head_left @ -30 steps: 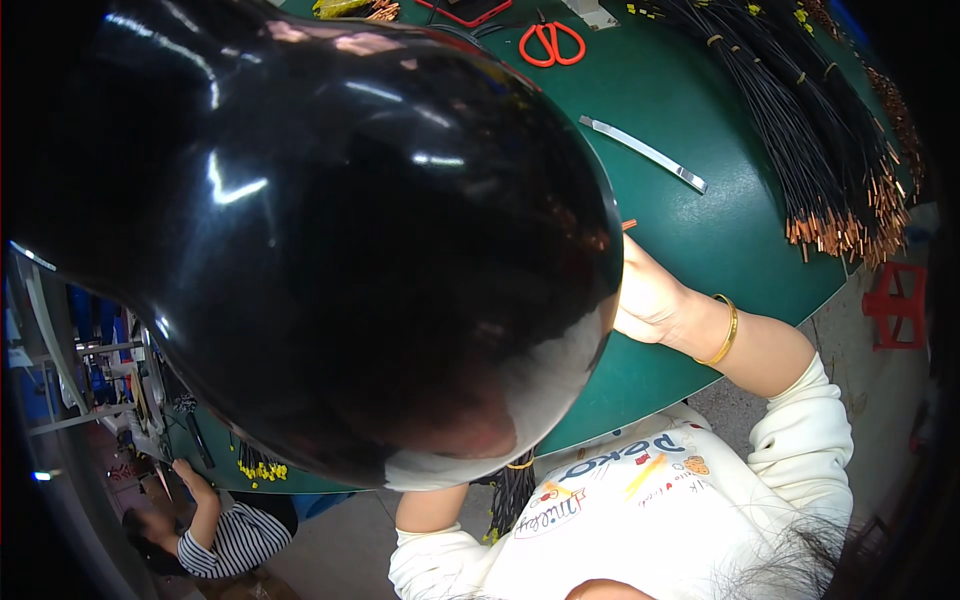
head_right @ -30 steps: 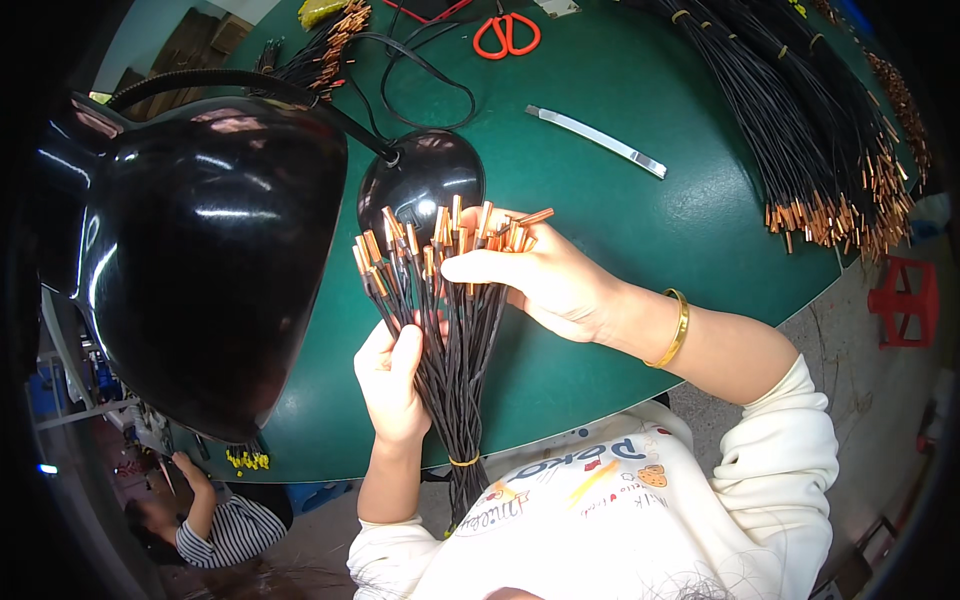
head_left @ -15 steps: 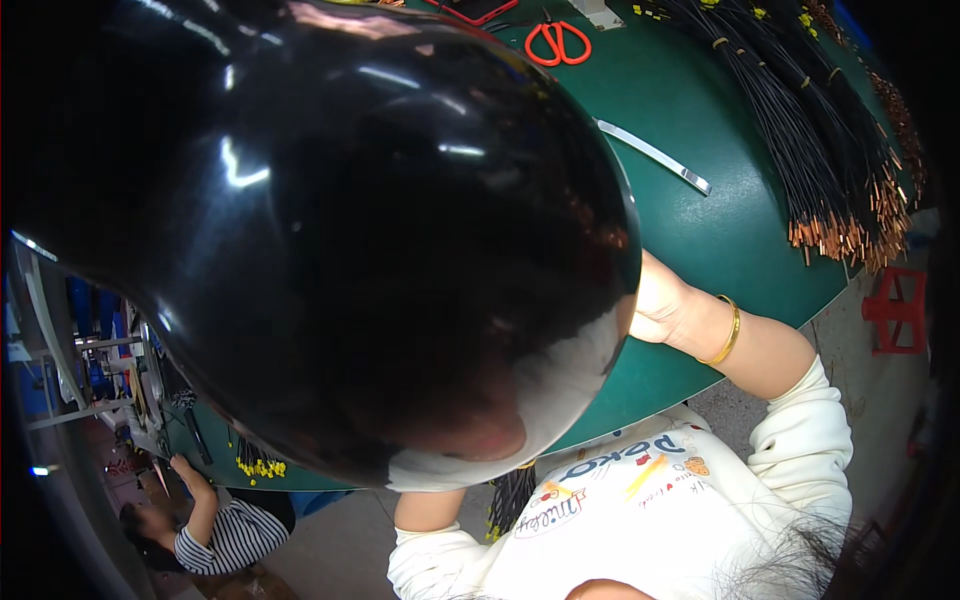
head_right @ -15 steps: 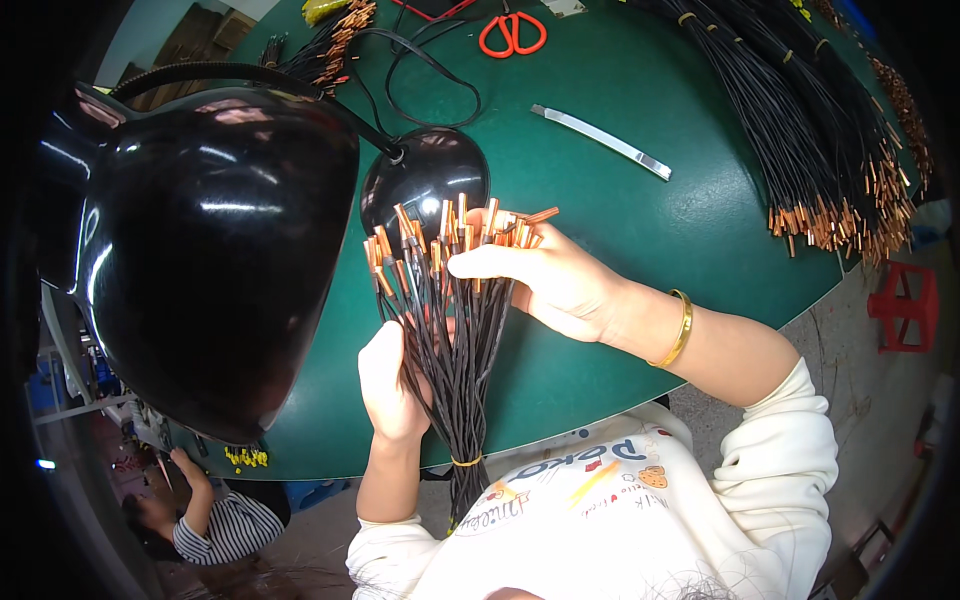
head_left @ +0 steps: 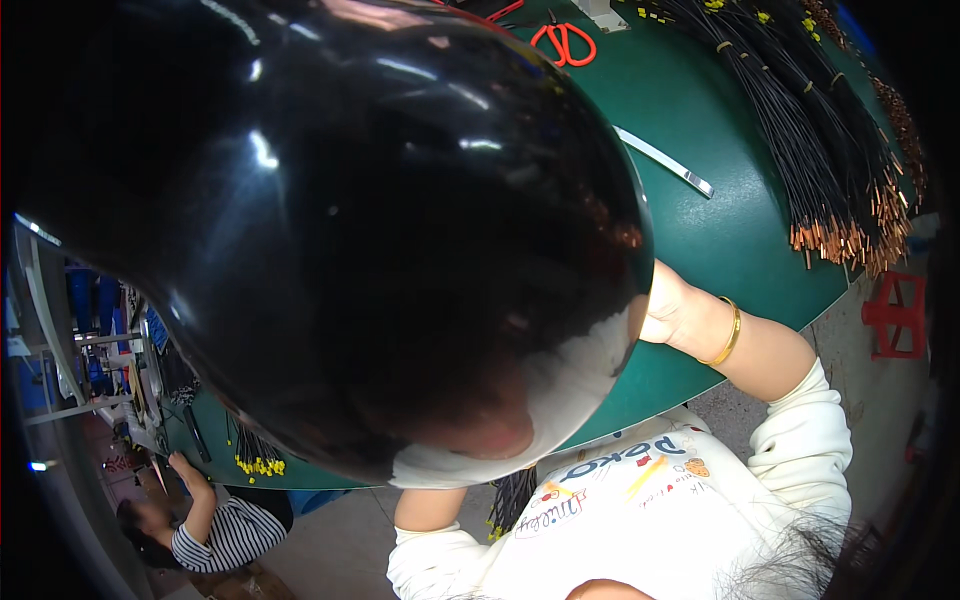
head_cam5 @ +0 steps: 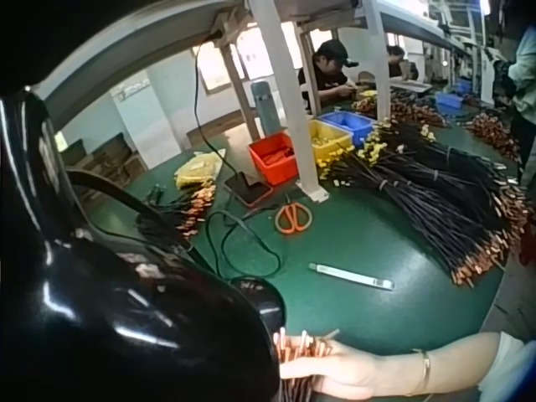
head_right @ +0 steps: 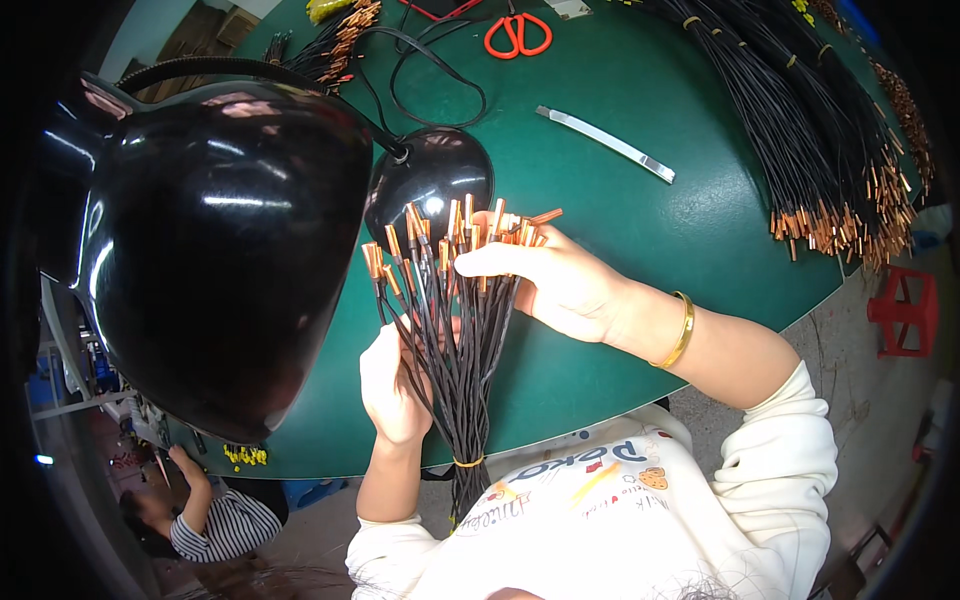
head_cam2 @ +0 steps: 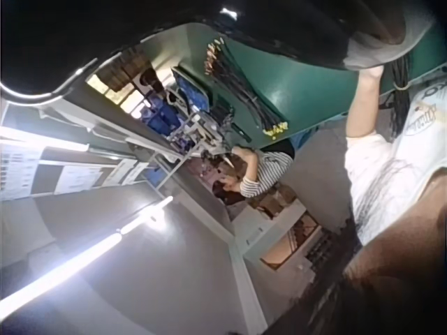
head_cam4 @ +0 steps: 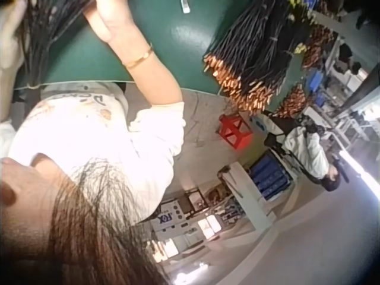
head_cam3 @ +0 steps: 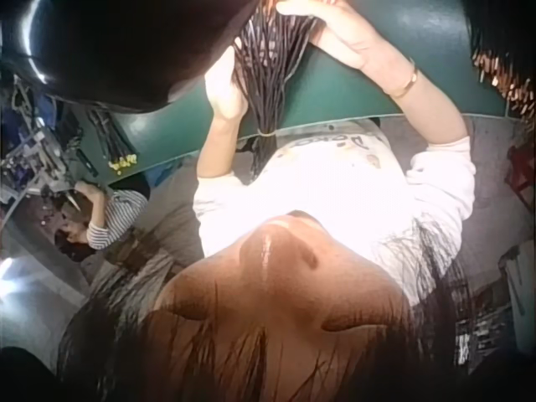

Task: The person bundles wires together by wrapping rubber bands around them by hand and arranges the completed wire bundles on the table.

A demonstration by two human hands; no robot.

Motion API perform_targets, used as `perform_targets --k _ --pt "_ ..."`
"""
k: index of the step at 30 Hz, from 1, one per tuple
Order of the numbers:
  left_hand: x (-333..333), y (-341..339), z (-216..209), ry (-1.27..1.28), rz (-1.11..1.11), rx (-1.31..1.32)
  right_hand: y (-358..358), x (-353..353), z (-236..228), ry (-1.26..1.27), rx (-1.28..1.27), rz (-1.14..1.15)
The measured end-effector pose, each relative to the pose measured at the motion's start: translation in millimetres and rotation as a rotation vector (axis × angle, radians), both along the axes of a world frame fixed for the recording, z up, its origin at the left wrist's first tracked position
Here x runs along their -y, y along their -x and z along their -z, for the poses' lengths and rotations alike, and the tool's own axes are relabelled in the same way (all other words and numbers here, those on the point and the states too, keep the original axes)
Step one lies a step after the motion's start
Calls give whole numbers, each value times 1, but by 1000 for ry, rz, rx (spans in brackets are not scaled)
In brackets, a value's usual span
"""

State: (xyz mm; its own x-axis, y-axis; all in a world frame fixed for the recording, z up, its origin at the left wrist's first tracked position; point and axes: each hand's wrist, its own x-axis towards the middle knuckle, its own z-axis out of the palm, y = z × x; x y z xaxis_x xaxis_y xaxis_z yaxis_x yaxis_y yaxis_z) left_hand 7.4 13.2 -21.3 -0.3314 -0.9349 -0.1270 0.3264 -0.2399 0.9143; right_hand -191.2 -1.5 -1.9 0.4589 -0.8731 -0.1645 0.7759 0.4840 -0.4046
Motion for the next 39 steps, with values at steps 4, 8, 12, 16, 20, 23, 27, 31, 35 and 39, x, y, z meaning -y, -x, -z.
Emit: perform_targets --k 4,8,12,16,20,23,27,31,35,39 --pt "0 -1 0 8 7 13 -3 0 1 -57 -60 25" --pt "1 -5 3 23 54 17 -4 2 5 -142 -76 43" --pt "-1 3 4 69 39 51 -2 3 3 -143 -46 30" --pt "-1 4 6 65 -37 34 -1 6 7 -130 -24 8" --pt "-1 6 7 -32 107 59 7 -3 -11 -34 -82 51" --pt "-8 -13 14 -156 356 158 -5 9 18 -110 -89 43" --pt "-20 -29 -38 -485 599 270 -10 7 6 101 -103 137" --pt "-23 -72 -69 -292 212 723 -2 -1 1 364 -472 131" --pt "-6 -129 -118 268 -269 1412 -11 12 6 420 -440 -6" --pt "35 -210 -111 557 -535 1671 -5 7 8 516 -479 -68"
